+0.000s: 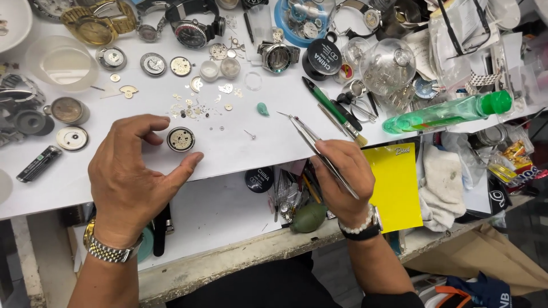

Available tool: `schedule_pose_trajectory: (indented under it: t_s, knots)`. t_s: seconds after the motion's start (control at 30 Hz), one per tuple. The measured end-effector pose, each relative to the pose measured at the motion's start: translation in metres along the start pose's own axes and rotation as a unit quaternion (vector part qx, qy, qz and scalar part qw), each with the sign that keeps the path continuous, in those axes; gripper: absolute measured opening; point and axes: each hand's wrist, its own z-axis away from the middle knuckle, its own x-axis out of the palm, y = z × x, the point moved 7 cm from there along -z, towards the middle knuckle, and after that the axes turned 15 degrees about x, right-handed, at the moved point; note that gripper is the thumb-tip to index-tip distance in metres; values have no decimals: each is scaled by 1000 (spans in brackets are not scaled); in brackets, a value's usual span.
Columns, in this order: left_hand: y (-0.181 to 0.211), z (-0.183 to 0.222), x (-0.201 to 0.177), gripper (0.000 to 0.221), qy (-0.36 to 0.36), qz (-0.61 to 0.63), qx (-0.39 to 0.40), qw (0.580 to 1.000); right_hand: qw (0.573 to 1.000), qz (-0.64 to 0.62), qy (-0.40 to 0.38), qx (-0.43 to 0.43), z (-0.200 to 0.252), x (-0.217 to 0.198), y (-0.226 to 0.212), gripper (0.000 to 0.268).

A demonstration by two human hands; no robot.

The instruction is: Repairing or assembling a watch movement using tweezers and other specialized tools on a workbench.

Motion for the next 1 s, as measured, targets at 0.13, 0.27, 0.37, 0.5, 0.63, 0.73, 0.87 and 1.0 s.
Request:
schedule_pose_trajectory:
  t_s: [0.13, 0.27, 0.37, 0.5, 0.63, 0.73, 0.87, 1.0]
  knots:
    - [5, -4, -6, 59, 38, 33, 13, 999, 998, -32, 46, -11, 32, 13, 0, 21]
    - [34, 3, -19, 39, 131, 23, 76, 988, 992, -92, 56, -66, 50, 31, -34, 30]
    - [70, -3, -19, 32, 109, 154, 40, 981, 988, -107, 21, -109, 53, 33, -62, 33]
    - [96, 11, 10, 28, 42, 495, -143, 856, 983, -111, -15, -149, 53, 46, -85, 28]
    - [96, 32, 15, 21, 102, 533, -227, 809, 984, -106, 6, -145, 55, 54, -89, 23]
    - [93, 46, 15, 21, 141, 552, -289, 769, 981, -127, -54, -136, 58, 62, -91, 36]
    - [67, 64, -2, 25, 259, 583, -343, 689, 970, -155, -73, -174, 65, 71, -90, 46]
    - [27, 50, -47, 28, 127, 309, -235, 913, 981, -121, -39, -148, 23, 56, -52, 49]
